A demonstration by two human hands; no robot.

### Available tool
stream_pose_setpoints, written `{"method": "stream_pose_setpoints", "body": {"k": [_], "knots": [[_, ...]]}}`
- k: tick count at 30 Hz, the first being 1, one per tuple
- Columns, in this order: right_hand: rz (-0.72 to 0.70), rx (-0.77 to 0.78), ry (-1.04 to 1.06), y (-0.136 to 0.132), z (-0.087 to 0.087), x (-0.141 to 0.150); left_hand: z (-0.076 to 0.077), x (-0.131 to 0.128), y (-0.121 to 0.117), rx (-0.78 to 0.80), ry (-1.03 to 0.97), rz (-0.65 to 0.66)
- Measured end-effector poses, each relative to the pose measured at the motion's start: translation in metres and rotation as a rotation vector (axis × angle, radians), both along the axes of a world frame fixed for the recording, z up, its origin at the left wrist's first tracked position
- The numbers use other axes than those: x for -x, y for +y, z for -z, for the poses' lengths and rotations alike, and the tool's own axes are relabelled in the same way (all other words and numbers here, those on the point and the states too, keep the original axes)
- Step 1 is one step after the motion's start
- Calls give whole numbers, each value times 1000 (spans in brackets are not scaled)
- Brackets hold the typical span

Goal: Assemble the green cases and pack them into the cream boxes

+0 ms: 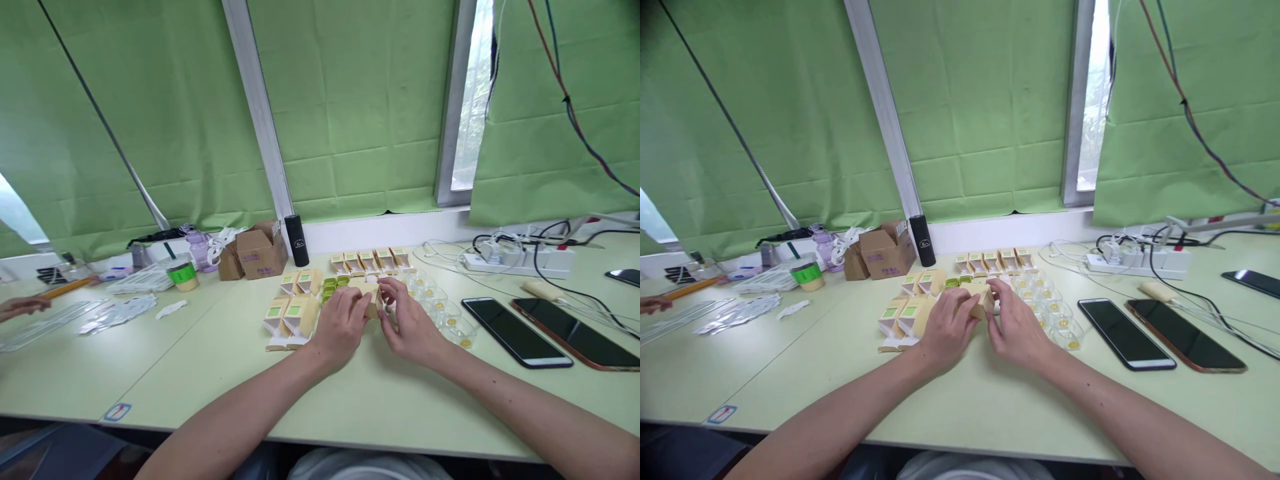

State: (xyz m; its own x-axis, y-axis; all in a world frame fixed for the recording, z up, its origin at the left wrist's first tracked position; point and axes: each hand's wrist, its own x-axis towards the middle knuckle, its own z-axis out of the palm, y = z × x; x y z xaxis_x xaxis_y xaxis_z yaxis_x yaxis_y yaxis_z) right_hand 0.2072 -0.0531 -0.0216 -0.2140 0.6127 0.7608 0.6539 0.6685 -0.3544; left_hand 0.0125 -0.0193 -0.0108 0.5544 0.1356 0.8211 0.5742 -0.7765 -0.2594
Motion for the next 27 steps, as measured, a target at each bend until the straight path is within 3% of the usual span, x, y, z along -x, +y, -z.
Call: {"method": "stream_pose_setpoints", "body": {"k": [16, 27], "knots": [[6, 26, -56, 0, -2, 1, -2, 0, -2, -12, 42, -6], [27, 93, -7, 5, 2, 4, 2, 1, -1, 73, 36, -20]]}}
